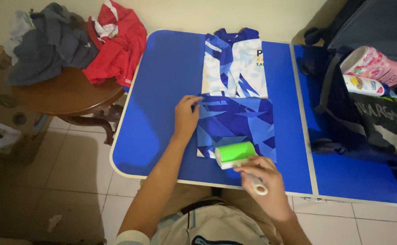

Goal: The person folds a blue and white patterned shirt on a blue table, using a green lint roller to remove lint from the fabric. The person then places the folded shirt into an open suitcase.

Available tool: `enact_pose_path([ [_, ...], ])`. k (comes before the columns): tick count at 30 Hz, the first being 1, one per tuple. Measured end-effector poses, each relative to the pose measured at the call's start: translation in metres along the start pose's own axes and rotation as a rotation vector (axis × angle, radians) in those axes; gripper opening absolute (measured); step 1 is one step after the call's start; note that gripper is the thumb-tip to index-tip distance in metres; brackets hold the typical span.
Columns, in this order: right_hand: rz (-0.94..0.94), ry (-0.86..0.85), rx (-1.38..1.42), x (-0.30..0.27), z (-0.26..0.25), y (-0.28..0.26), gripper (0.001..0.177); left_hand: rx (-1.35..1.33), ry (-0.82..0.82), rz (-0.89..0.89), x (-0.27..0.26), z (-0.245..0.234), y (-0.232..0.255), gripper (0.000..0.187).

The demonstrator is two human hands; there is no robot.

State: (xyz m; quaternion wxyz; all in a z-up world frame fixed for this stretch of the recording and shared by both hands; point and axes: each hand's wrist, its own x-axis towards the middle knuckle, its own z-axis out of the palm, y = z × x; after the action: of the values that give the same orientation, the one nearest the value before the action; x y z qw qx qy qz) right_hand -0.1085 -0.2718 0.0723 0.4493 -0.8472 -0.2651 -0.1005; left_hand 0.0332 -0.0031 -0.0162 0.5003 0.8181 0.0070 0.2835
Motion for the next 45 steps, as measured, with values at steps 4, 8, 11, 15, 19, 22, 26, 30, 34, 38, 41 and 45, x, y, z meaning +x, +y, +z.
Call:
enact_pose_path([
  [4,0.036,-0.009,0.051,0.018,0.002,0.011,0.024,0.034,0.01,0.015,0.002,0.002,-0.001,0.026],
  [8,-0.059,0.025,-0.105,0.074,0.034,0.032,0.026,0.038,0.012,0.045,0.0,0.001,-0.004,0.026],
  [11,0.008,0.051,-0.074,0.111,0.054,0.046,0.023,0.018,-0.012,-0.015,0.0,0.001,-0.003,0.028],
  [15,-0.051,0.11,-0.042,0.127,0.062,0.055,0.024,0.021,0.007,0.019,0.003,0.0,0.0,0.028],
  [19,-0.058,0.054,-0.054,0.083,0.039,0.047,0.029,-0.001,-0.01,0.006,0.0,-0.001,0.001,0.028],
  [22,-0.002,0.04,-0.03,0.032,0.015,0.027,0.03,0.022,0.001,0.02,0.002,-0.002,0.004,0.028],
  [26,0.087,0.052,-0.085,-0.015,-0.008,0.0,0.029,0.035,-0.023,-0.059,0.003,-0.002,0.016,0.029],
  [30,0.069,0.085,-0.103,-0.008,-0.003,-0.001,0.028,0.377,-0.05,0.231,-0.008,0.007,0.029,0.032],
  [34,0.039,0.144,-0.17,0.035,0.018,0.022,0.029,0.563,-0.204,0.273,-0.018,0.024,0.027,0.049],
  [38,-0.004,0.203,-0.111,0.089,0.027,0.058,0.024,0.628,-0.255,0.231,-0.022,0.031,0.012,0.056],
  [41,-0.111,0.176,-0.132,0.108,0.03,0.074,0.024,0.652,-0.259,0.238,-0.022,0.034,0.006,0.056],
  [45,-0.046,0.137,-0.113,0.084,0.02,0.069,0.028,0.659,-0.273,0.242,-0.021,0.034,0.007,0.056],
])
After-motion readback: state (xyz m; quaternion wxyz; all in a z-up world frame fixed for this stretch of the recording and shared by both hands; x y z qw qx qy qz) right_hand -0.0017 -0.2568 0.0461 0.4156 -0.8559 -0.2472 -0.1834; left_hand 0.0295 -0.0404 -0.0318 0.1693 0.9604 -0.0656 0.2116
